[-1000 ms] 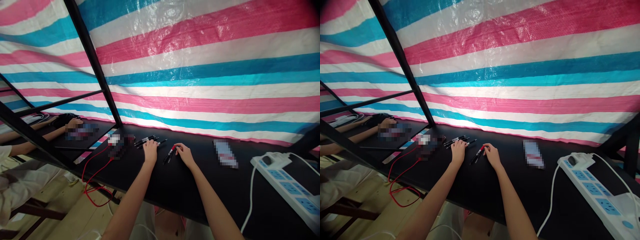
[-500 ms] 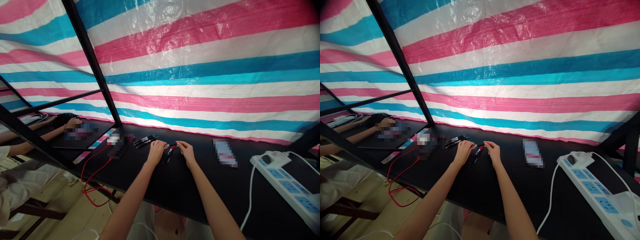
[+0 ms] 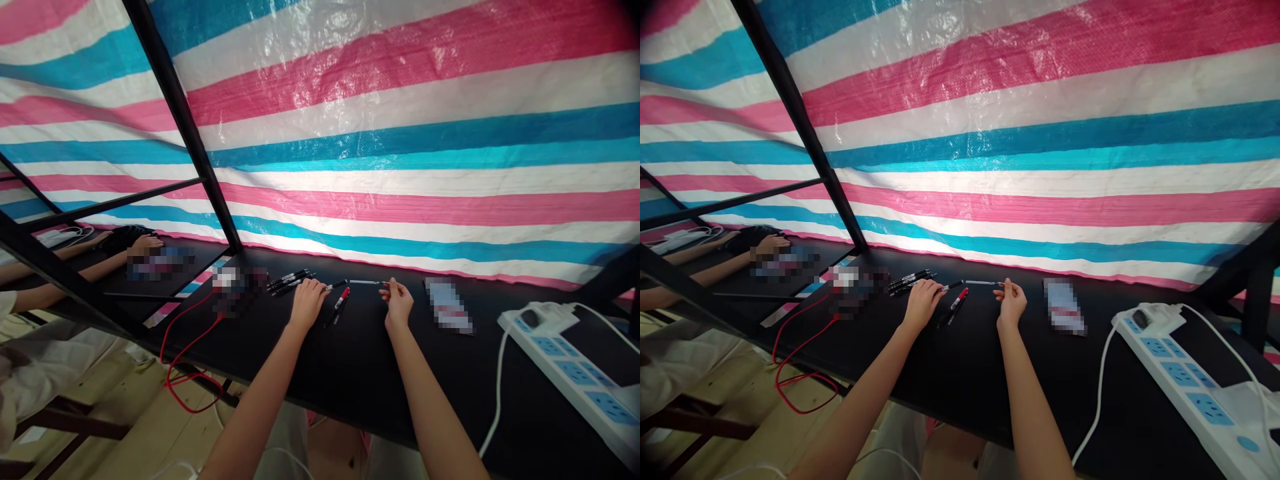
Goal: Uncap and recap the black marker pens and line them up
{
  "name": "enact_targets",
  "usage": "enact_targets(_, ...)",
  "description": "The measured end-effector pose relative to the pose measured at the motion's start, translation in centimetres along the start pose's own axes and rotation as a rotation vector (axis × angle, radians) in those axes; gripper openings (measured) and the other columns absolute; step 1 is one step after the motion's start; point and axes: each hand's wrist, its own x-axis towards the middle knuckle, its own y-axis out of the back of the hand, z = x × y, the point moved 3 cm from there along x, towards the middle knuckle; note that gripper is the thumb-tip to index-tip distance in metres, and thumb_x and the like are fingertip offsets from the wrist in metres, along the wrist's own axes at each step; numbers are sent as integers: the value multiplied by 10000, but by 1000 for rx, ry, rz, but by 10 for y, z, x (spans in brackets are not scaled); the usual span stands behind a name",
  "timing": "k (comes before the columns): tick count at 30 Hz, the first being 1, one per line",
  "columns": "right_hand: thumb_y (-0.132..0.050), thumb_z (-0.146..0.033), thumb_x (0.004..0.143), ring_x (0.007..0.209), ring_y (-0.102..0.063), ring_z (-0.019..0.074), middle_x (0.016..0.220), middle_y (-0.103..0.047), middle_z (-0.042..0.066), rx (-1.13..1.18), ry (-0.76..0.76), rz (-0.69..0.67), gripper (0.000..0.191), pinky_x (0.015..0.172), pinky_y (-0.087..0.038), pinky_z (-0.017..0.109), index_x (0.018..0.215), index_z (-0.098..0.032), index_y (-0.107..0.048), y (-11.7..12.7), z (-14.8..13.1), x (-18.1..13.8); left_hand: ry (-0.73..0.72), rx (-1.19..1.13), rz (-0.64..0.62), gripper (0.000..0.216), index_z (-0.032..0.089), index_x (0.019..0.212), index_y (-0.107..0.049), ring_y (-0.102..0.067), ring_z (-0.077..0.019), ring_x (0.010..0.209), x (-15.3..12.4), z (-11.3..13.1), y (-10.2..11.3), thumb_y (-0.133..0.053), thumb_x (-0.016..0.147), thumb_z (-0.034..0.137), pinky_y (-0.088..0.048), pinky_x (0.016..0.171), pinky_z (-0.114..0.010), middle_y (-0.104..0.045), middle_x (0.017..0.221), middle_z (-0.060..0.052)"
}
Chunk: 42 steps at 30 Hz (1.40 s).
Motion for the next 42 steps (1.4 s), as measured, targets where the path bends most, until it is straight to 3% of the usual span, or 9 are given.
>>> enact_targets(4,-572,-576,625,574,-619,139,804,-647,99,74,-45,36,440,409,-408,196,750,-162,-488,8,-2,5,20,16,-34,222,188,798,-544,-459,-179,849,0,3,-2,-390,869,330,-308,715,-304,-548,824,-45)
enact_targets(12,-621,-504,630,302,-469,104,466,-569,3,-333,55,-451,348,308,-330,210,619,-178,-498,-19,-2,-16,151,23,-110,301,179,591,-493,-488,-182,766,-1,2,1,-435,820,365,-284,694,-312,-566,664,-35)
enact_targets(16,-584,-442,682,337,-525,132,487,-578,-8,-386,63,-440,261,358,-404,233,643,-196,-507,-25,3,-27,153,-21,-151,324,179,575,-495,-492,-171,723,-2,3,-2,-438,813,391,-282,701,-309,-571,636,-23)
enact_targets(20,-564,-360,713,390,-576,140,556,-593,-15,-391,65,-407,213,410,-451,226,821,-178,-548,-26,3,-27,121,-65,-177,304,178,620,-508,-490,-156,699,-2,7,-6,-421,822,388,-284,706,-301,-565,638,-11)
enact_targets(26,-576,-275,703,366,-548,110,551,-583,-28,-443,54,-581,173,399,-447,207,834,-163,-561,-33,8,-31,71,-176,-221,282,184,686,-533,-495,-144,681,-2,4,-10,-411,826,396,-290,650,-270,-553,648,2)
enact_targets(31,-588,-223,685,356,-520,93,510,-560,-41,-462,95,-622,114,376,-429,194,785,-170,-574,-36,8,-34,21,-224,-284,267,194,734,-551,-499,-132,652,-1,7,-13,-401,839,388,-310,635,-264,-559,651,10)
enact_targets(34,-579,-249,697,349,-510,87,524,-566,-36,-468,87,-626,124,369,-424,195,794,-171,-574,-36,5,-35,77,-90,-179,220,203,787,-556,-517,-161,776,-1,4,-11,-397,848,342,-326,743,-299,-586,742,-7)
enact_targets(38,-542,-331,727,353,-509,89,555,-570,-27,-458,92,-625,176,360,-415,197,792,-168,-553,-36,2,-36,301,155,78,256,201,1047,-508,-432,-230,1054,-4,-14,-8,-457,804,262,-284,893,-376,-527,1112,-72)
enact_targets(42,-522,-378,734,363,-517,94,585,-589,-11,-397,86,-576,208,364,-405,199,760,-172,-516,-34,3,-34,449,283,73,322,174,1095,-489,-426,-269,1047,-8,-32,-14,-469,784,257,-243,942,-443,-521,1114,-109)
